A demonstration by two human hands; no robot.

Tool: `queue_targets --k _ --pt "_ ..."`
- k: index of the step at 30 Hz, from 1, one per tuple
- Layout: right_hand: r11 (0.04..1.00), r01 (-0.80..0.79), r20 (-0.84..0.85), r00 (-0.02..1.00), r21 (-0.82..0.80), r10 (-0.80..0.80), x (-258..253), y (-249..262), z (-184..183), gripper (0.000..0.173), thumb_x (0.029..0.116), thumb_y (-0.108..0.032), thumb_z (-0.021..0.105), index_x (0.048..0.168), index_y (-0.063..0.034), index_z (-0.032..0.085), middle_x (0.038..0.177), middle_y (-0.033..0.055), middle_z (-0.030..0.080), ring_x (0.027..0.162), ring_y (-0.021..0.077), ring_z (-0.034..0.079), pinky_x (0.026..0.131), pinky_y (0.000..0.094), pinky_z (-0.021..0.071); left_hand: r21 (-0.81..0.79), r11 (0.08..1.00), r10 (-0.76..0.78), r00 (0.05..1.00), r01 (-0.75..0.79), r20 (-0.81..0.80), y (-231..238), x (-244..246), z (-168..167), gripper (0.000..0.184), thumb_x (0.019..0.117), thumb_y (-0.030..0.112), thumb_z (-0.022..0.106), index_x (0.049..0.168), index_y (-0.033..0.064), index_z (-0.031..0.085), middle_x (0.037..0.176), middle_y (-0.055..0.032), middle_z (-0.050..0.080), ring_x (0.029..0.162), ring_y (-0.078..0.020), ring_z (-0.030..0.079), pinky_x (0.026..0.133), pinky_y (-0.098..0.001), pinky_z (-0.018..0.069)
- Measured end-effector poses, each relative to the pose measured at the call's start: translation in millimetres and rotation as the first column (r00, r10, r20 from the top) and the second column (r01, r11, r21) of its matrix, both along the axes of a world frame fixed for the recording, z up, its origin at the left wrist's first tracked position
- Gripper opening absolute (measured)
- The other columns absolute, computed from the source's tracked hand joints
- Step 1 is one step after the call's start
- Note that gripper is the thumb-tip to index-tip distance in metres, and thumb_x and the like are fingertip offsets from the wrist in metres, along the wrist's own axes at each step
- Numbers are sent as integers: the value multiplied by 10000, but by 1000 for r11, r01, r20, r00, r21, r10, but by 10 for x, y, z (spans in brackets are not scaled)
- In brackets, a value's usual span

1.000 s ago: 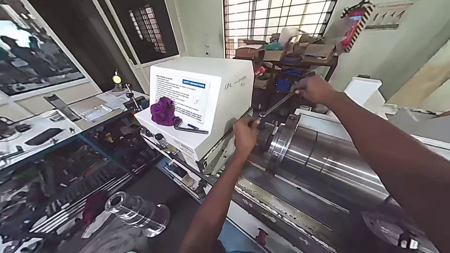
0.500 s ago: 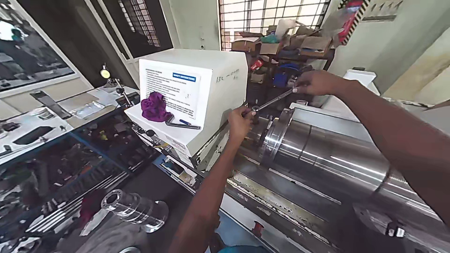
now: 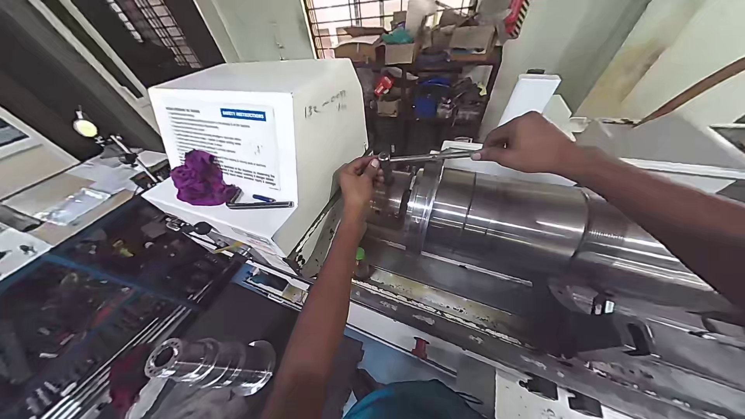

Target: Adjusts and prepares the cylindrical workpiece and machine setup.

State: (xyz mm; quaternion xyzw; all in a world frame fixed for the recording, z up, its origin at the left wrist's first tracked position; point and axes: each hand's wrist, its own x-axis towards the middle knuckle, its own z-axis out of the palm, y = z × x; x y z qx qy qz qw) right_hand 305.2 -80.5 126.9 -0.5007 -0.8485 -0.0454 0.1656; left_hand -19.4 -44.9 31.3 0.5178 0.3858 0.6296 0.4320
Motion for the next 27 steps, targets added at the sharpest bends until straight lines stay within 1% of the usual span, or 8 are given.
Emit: queue_targets --k 9,13,15,18,20,22,24,27 --pt "989 130 -50 990 -71 -134 -499 -802 -222 376 1027 -324 580 799 -43 681 666 135 613 649 342 629 599 591 466 -56 998 -35 998 38 57 98 25 -32 201 1043 74 576 1187 -9 691 792 -66 682 614 -122 635 551 -255 544" --pt "979 173 -116 976 -112 -186 -1195 -1383 -531 347 1039 -293 591 771 -79 645 615 63 561 565 245 590 523 473 477 -124 990 -60 997 66 51 53 117 47 296 1043 22 473 1270 23 663 856 -70 648 652 -134 618 599 -293 557" --pt "983 154 -231 957 -101 -174 -1557 -1533 -688 326 1014 -291 610 761 -89 641 613 40 561 552 208 583 513 429 486 -142 986 -71 993 83 91 19 154 72 280 1090 129 439 1218 15 661 820 -57 633 650 -134 609 604 -300 549" --pt "966 128 -386 899 -225 -209 -2092 -1607 -787 316 1015 -317 610 838 -66 683 696 59 622 637 210 631 593 433 539 -171 965 -190 979 199 70 -128 60 134 385 1105 354 449 1179 26 637 891 -61 655 747 -157 647 690 -329 574" --pt "932 70 -393 894 -355 -216 -2373 -1607 -743 343 1026 -354 598 961 -36 708 829 105 689 787 252 692 726 467 567 -163 939 -302 953 301 20 -322 -98 159 401 1106 355 445 1308 42 594 1009 -77 688 828 -176 678 740 -340 589" --pt "881 -11 -347 922 -472 -174 -2555 -1587 -659 399 1029 -369 599 1163 1 664 1043 159 688 987 295 686 883 481 552 -157 912 -392 918 380 -57 -614 -325 146 432 1106 392 430 1428 130 547 1162 -58 703 875 -154 699 748 -308 593" --pt "854 -63 -332 934 -516 -131 -2624 -1543 -641 412 1030 -323 606 1246 28 598 1154 194 635 1064 315 653 936 465 536 -161 901 -422 900 404 -105 -866 -529 91 444 1104 329 440 1505 144 492 1266 -68 692 928 -162 707 778 -313 594" --pt "866 -114 -333 941 -487 -63 -2541 -1460 -705 341 1042 -229 569 1251 37 612 1183 208 645 1106 338 646 957 482 526 -154 927 -365 919 343 -151 -1226 -695 -20 472 1023 78 527 1491 35 489 1169 -117 724 964 -187 710 833 -335 591"
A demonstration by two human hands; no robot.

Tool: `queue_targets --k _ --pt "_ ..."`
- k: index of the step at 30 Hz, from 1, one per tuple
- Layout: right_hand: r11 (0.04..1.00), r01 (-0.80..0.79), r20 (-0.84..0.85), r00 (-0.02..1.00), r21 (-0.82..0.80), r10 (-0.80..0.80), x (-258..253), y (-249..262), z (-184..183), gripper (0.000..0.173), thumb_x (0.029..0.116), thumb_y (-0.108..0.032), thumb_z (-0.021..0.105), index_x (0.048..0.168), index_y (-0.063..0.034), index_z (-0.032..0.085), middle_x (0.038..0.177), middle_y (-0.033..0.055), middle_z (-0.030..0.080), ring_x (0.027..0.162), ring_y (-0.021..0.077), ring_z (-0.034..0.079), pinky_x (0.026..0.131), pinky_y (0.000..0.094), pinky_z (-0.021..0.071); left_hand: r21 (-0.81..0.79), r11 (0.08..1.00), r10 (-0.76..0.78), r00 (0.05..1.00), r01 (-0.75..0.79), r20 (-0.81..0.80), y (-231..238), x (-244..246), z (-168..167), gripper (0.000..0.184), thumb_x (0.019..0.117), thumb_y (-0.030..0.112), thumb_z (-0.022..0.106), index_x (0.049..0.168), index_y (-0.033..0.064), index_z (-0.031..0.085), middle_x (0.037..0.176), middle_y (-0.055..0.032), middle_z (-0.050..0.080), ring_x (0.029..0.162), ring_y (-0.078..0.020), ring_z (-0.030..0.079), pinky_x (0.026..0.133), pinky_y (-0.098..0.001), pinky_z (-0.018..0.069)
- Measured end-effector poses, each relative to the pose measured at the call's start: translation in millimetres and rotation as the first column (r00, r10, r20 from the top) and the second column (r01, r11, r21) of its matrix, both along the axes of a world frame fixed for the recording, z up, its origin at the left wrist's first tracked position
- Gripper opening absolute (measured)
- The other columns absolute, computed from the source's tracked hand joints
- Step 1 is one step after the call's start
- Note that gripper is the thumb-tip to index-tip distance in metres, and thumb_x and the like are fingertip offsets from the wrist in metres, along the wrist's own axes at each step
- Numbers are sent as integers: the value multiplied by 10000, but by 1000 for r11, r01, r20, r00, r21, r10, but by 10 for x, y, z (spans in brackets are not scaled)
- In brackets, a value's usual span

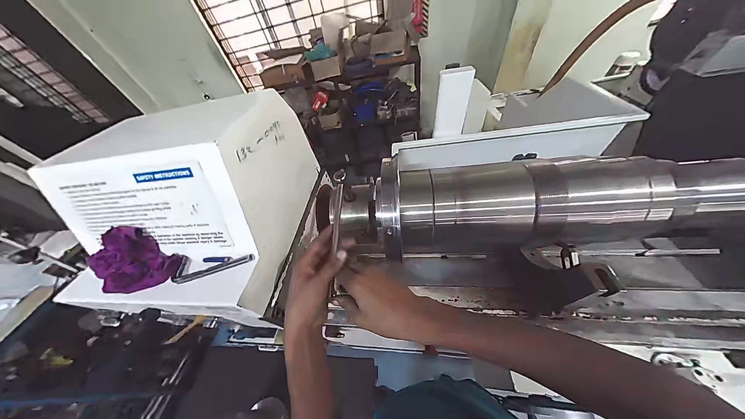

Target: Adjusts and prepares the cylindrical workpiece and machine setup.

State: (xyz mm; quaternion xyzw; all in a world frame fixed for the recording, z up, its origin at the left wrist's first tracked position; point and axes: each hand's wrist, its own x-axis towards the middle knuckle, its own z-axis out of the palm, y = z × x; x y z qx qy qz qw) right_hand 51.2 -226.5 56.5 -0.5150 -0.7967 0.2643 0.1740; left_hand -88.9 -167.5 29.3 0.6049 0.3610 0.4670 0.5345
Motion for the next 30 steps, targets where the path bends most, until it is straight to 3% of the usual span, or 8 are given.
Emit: queue_targets --k 3,8,12,17,22,25,27,30 --pt "997 -66 73 995 33 63 101 49 -101 242 1009 -171 568 1143 9 662 1156 199 660 1087 364 654 881 541 539 115 981 162 985 -155 -59 -214 67 -144 422 1009 -22 509 1430 -39 538 1054 -104 756 933 -157 722 832 -298 595" --pt "996 21 -12 1000 91 -20 345 -32 -179 284 963 -177 597 1210 -73 688 1065 139 712 954 315 700 800 544 562 348 842 476 871 -411 -124 -240 470 -205 330 1014 20 511 1316 -79 601 915 -78 717 753 -57 679 713 -228 584" --pt "992 116 -126 986 52 -108 611 -81 -204 353 1008 -308 615 1302 -121 672 1035 42 751 926 176 725 872 425 592 378 833 528 785 -404 -323 -3 687 -91 372 1016 60 560 1380 -13 581 959 -135 722 763 -192 701 730 -404 609" --pt "975 154 -236 965 161 -114 857 -213 -261 365 1015 -372 604 1240 -109 719 1026 26 754 864 107 716 799 307 604 467 770 624 665 -434 -411 485 836 110 552 1049 468 545 1453 114 419 756 -147 616 604 -332 600 547 -521 526" --pt "978 190 -300 941 82 -158 1005 -368 -381 333 1018 -393 603 1148 -124 748 952 -3 744 803 78 695 751 285 594 538 784 599 604 -309 -526 697 921 283 627 1041 556 503 1379 29 457 829 -219 644 757 -433 659 647 -604 537" --pt "984 172 -305 941 54 -148 1012 -415 -440 328 1018 -391 604 1139 -124 751 946 -6 744 804 68 693 756 270 588 616 716 691 458 -327 -560 982 1022 359 633 1019 589 503 1235 7 625 930 -214 710 910 -424 700 786 -635 535" --pt "988 150 -315 940 43 -129 997 -470 -463 322 1020 -374 609 1140 -110 750 952 7 746 807 69 696 762 263 590 644 704 707 377 -299 -598 1109 1074 395 650 1006 613 497 1197 19 679 1147 -230 685 1123 -431 638 937 -635 478" --pt "988 150 -349 928 42 -126 1017 -530 -479 296 1000 -330 633 1129 -92 753 942 23 749 795 88 701 755 274 595 535 813 581 369 -230 -726 1289 1148 606 597 1000 516 590 1289 -3 653 1434 -299 500 1273 -513 515 1024 -667 438"
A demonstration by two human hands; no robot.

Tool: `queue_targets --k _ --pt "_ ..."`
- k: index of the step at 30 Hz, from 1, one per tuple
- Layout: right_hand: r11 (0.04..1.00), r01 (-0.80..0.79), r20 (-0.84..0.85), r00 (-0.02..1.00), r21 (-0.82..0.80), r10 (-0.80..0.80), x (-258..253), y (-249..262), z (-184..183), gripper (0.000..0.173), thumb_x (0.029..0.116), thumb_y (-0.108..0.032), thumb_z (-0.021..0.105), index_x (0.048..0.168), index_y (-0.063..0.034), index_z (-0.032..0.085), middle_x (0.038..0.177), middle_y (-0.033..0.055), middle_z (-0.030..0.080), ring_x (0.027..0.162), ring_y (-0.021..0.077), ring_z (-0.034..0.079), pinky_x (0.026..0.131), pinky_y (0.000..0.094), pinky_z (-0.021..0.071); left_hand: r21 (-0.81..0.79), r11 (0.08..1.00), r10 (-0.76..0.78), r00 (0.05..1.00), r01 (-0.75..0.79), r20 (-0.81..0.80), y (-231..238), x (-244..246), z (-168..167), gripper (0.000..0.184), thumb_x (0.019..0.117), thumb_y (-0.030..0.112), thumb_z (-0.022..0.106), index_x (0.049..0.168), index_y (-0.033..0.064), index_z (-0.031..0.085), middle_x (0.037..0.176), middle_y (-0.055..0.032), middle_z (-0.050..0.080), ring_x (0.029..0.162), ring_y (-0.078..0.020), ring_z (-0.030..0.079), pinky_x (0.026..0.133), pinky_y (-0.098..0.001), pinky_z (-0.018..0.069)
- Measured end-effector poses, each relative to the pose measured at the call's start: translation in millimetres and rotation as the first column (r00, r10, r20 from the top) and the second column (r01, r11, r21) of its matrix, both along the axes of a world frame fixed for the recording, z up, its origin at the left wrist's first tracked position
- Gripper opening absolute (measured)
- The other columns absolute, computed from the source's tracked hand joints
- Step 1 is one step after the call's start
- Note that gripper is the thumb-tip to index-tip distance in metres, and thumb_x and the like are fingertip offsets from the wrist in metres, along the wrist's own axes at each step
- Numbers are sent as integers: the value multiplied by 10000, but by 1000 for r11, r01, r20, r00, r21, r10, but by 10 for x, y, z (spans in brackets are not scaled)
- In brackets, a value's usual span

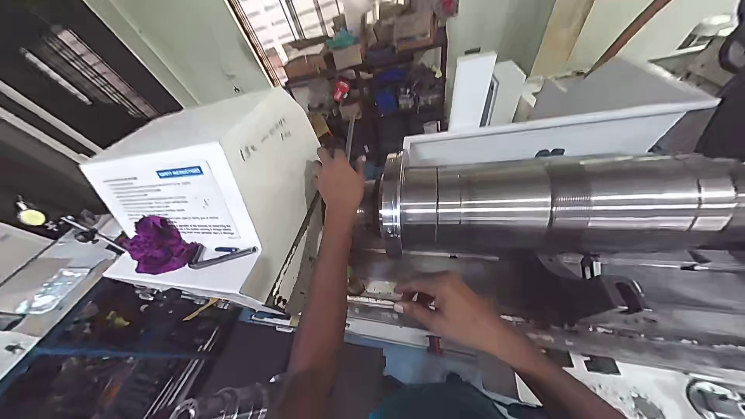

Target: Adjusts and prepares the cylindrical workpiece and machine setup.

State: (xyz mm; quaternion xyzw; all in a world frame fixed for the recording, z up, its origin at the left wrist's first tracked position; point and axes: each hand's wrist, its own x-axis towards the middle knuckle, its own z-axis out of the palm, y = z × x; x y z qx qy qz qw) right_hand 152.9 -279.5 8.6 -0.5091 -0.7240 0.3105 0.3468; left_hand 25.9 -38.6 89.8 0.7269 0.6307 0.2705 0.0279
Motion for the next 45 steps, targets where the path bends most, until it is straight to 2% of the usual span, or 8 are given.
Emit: queue_targets --k 7,11,21,29,33,39,41,45 --pt "999 10 -62 998 -40 -12 5 -239 -218 279 998 -312 636 1120 -89 752 933 32 742 772 85 685 725 259 578 -373 902 -105 949 216 297 601 177 264 526 1050 347 565 1378 -58 489 1117 -224 677 878 -277 719 814 -449 603" --pt "997 -19 -143 990 -76 8 -104 -275 -342 282 1000 -319 648 1103 -79 753 930 38 740 767 85 681 720 258 576 -211 970 -65 966 120 250 453 181 235 641 1020 561 529 1160 -52 656 1094 -266 681 1014 -415 680 896 -638 524" --pt "988 -119 -62 992 -97 113 -279 -202 -353 302 1012 -331 631 1132 -78 744 933 47 737 771 109 685 730 283 580 -38 932 -356 893 359 -276 186 137 190 690 1076 591 287 921 52 689 943 -196 708 988 -400 692 808 -633 512" --pt "1000 -24 -95 995 14 25 -264 -255 -326 250 1002 -292 644 1095 -86 753 936 26 737 787 71 684 729 241 581 240 620 -668 663 747 -338 231 -75 -127 586 1051 474 392 693 59 597 607 -130 595 621 -338 647 584 -565 467" --pt "903 271 -235 952 335 -198 -174 -169 -161 220 992 -181 636 1098 -26 751 962 40 751 809 45 708 731 204 611 450 484 -756 618 750 -217 133 -127 -409 514 1035 337 472 595 75 517 548 -85 492 572 -267 546 678 -478 433" --pt "824 420 -356 889 381 -289 82 -127 16 203 1003 -164 618 1055 -14 744 897 21 744 750 46 696 680 216 613 446 459 -867 496 768 37 -132 -509 -625 302 916 215 520 669 50 577 907 -153 678 1082 -317 627 1091 -527 392" --pt "837 425 -362 883 344 -299 105 -143 -31 196 1002 -167 623 1039 -18 744 882 15 744 737 41 696 670 208 612 330 540 -837 535 774 113 -274 -681 -601 257 920 200 535 764 33 652 1302 -176 613 1382 -341 456 1190 -545 310" --pt "864 411 -336 890 292 -310 123 -162 -200 205 992 -180 636 1030 -13 750 861 8 742 722 24 687 665 195 603 186 687 -727 659 703 193 -486 -916 -496 153 902 91 604 1003 63 716 1653 -137 297 1523 -326 282 1194 -545 339"
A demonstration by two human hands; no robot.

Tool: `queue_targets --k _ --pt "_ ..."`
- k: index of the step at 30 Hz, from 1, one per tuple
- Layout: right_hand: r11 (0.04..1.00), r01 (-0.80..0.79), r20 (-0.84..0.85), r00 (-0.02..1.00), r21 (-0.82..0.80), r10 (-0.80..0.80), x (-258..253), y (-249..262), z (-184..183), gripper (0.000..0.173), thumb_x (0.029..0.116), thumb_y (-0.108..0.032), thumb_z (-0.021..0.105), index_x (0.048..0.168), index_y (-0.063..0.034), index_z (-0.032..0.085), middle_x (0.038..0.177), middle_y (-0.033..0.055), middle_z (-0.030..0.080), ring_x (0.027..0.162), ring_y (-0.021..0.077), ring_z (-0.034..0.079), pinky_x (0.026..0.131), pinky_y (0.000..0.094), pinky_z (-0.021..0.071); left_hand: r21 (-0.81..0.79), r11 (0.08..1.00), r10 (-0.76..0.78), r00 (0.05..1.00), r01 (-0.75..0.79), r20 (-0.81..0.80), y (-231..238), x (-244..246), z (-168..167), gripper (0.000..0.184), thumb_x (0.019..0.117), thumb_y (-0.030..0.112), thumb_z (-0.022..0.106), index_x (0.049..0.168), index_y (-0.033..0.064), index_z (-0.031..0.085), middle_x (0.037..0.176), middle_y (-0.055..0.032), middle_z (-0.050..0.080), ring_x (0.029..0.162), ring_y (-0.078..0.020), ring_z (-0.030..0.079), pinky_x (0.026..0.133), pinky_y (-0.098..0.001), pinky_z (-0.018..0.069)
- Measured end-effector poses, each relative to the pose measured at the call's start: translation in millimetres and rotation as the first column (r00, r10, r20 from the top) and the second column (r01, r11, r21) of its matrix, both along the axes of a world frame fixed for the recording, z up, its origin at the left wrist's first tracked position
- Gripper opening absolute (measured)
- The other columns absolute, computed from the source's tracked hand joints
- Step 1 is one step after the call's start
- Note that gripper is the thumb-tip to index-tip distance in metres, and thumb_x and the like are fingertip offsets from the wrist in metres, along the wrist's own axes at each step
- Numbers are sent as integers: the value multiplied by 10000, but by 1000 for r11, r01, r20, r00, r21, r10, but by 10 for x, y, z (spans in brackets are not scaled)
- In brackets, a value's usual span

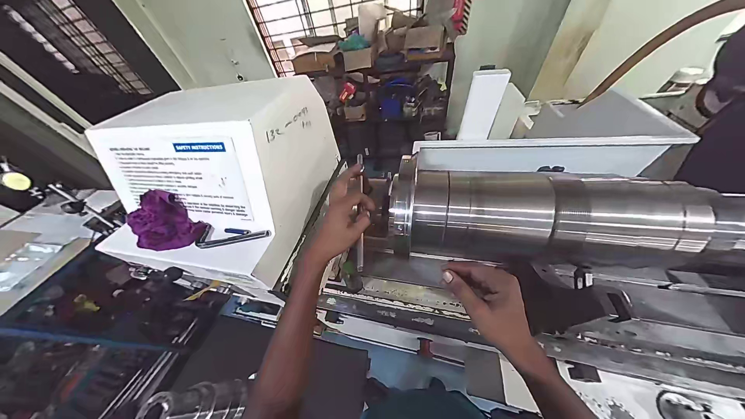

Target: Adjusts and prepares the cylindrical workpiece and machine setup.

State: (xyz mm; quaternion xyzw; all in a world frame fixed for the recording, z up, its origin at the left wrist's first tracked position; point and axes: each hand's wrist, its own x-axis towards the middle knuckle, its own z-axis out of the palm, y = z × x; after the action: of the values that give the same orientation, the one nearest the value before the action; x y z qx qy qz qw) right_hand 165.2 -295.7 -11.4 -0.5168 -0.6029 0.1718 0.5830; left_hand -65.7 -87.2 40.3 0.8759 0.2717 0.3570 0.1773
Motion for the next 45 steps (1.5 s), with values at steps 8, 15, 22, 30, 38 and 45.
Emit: queue_targets --k 8,15,22,30,38,45 --pt "996 45 -78 996 -80 -51 171 -140 -230 159 973 -137 643 1013 -25 748 843 -5 737 692 40 685 623 197 598 -367 849 310 921 -380 -236 -385 -129 310 612 1052 121 573 1602 221 324 990 -156 748 614 -267 709 574 -453 622" --pt "989 -7 -127 992 -145 -11 91 -100 -278 164 973 -152 639 1011 -33 745 816 -26 740 678 19 682 619 180 590 -490 799 438 896 -349 76 -578 181 102 452 1019 67 589 1458 74 479 873 -135 709 481 -205 590 413 -340 512" --pt "985 -120 -130 986 -126 103 28 -67 -368 160 975 -139 640 1014 -19 739 835 -14 746 687 16 688 631 174 593 -564 796 477 803 -222 357 -501 306 140 411 946 -31 647 1351 -22 581 796 -100 707 476 -105 570 395 -245 463" --pt "962 -195 -144 975 -193 169 51 -73 -594 160 973 -126 639 1015 -6 736 827 -17 742 684 5 679 625 164 583 -62 996 91 778 -67 622 -484 -147 878 297 983 -33 578 1233 -67 419 833 -79 705 459 -100 559 391 -236 494" --pt "931 -315 -154 945 -182 290 0 -13 -686 167 986 -129 636 1024 0 736 855 0 742 723 25 692 666 188 601 -94 986 167 788 -139 592 -1366 -499 751 443 1015 -1 530 1431 -71 392 835 -28 675 476 -84 526 364 -216 447" --pt "880 -406 -194 910 -247 366 5 -40 -979 175 989 -138 620 1025 -10 734 854 -13 741 714 5 680 657 184 592 -402 871 458 762 -282 457 -2572 -728 -129 598 964 307 728 1503 250 474 790 55 698 477 -24 563 404 -183 502"
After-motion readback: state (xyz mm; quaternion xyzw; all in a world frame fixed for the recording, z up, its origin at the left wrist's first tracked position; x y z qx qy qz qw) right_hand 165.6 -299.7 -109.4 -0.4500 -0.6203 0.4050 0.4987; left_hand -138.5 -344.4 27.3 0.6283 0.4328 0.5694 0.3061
